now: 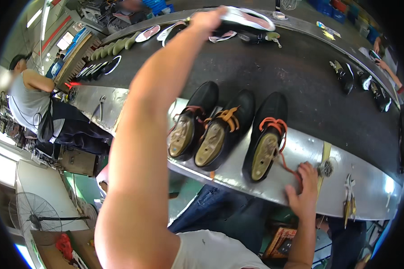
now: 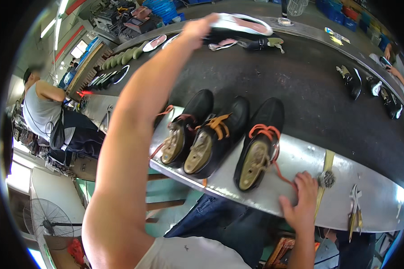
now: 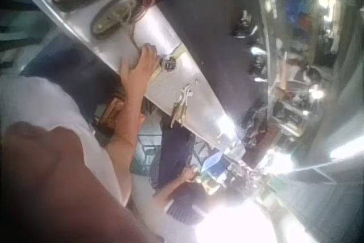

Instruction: Assembling and lasting shoes on a factory production line.

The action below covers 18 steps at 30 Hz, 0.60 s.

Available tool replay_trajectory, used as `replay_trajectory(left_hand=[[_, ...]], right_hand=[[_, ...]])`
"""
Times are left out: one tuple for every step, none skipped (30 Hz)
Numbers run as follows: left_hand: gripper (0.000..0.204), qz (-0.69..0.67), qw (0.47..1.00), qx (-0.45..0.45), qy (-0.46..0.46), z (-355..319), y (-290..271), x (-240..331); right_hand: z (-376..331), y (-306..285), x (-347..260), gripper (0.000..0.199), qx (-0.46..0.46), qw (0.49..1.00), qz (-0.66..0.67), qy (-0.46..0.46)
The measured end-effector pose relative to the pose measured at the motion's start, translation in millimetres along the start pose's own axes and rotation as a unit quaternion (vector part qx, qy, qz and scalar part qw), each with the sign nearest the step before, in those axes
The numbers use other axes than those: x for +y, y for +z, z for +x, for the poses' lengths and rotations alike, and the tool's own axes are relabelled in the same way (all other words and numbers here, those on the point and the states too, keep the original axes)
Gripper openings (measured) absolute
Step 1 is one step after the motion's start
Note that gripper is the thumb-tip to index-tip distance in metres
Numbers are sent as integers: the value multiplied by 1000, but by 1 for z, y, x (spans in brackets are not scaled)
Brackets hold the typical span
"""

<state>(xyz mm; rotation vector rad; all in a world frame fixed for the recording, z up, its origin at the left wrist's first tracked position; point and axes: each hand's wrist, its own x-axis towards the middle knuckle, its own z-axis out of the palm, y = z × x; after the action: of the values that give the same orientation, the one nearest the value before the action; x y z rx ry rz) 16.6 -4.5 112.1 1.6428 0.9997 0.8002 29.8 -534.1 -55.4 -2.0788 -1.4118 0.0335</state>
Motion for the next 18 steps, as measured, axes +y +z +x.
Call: replay_trajectory(left_hand=[[76, 68, 996, 65, 6, -26, -48, 13], [77, 136, 985, 101, 21, -35, -107, 15], [80, 123, 984, 124, 45, -55, -146, 8], [84, 132, 967, 202, 83, -47, -214, -13], [83, 187, 942, 250, 122, -57, -243, -32], [82, 263, 920, 268, 113, -77, -269, -46], [86, 331, 897, 280, 88, -91, -315, -63], [89, 405, 846, 323, 125, -105, -371, -90], [89, 467, 787, 371, 158, -119, -426, -121], [92, 477, 801, 335, 137, -132, -413, -145], [95, 512, 761, 371, 145, -146, -440, -176], [93, 536, 752, 367, 108, -155, -447, -204], [92, 561, 739, 366, 71, -165, -455, -228], [94, 558, 769, 311, 24, -178, -489, -248], [96, 552, 796, 249, -23, -191, -511, -263], [101, 564, 801, 184, -81, -198, -478, -279], [86, 619, 740, 262, -34, -218, -380, -266], [73, 621, 714, 302, 116, -247, -365, -252]], right_hand=[[-4, -1, 0, 57, 27, 1000, 16, 2], [-7, -1, -3, 54, 54, 998, 35, 1], [-10, -1, -6, 47, 81, 996, 30, -4], [-14, 1, -6, 45, 114, 992, 31, -33], [-24, 1, -4, 42, 148, 988, 14, -38], [-29, 6, -12, 42, 152, 988, -4, -23], [-31, 12, -30, 42, 154, 985, 64, -36], [-32, 17, -54, 41, 152, 978, 136, -49], [-22, 22, -83, 47, 105, 973, 203, -9], [-15, 26, -98, 61, 80, 967, 235, 52], [-3, 40, -110, 72, 75, 966, 236, 70], [11, 51, -114, 81, 71, 970, 218, 84], [30, 64, -119, 86, 98, 949, 293, 65], [50, 71, -126, 86, 114, 962, 247, 31], [61, 79, -124, 82, 96, 957, 263, 83], [62, 77, -124, 80, 101, 952, 257, 131], [54, 74, -103, 74, 122, 949, 232, 177], [46, 73, -110, 69, 118, 933, 276, 198]])
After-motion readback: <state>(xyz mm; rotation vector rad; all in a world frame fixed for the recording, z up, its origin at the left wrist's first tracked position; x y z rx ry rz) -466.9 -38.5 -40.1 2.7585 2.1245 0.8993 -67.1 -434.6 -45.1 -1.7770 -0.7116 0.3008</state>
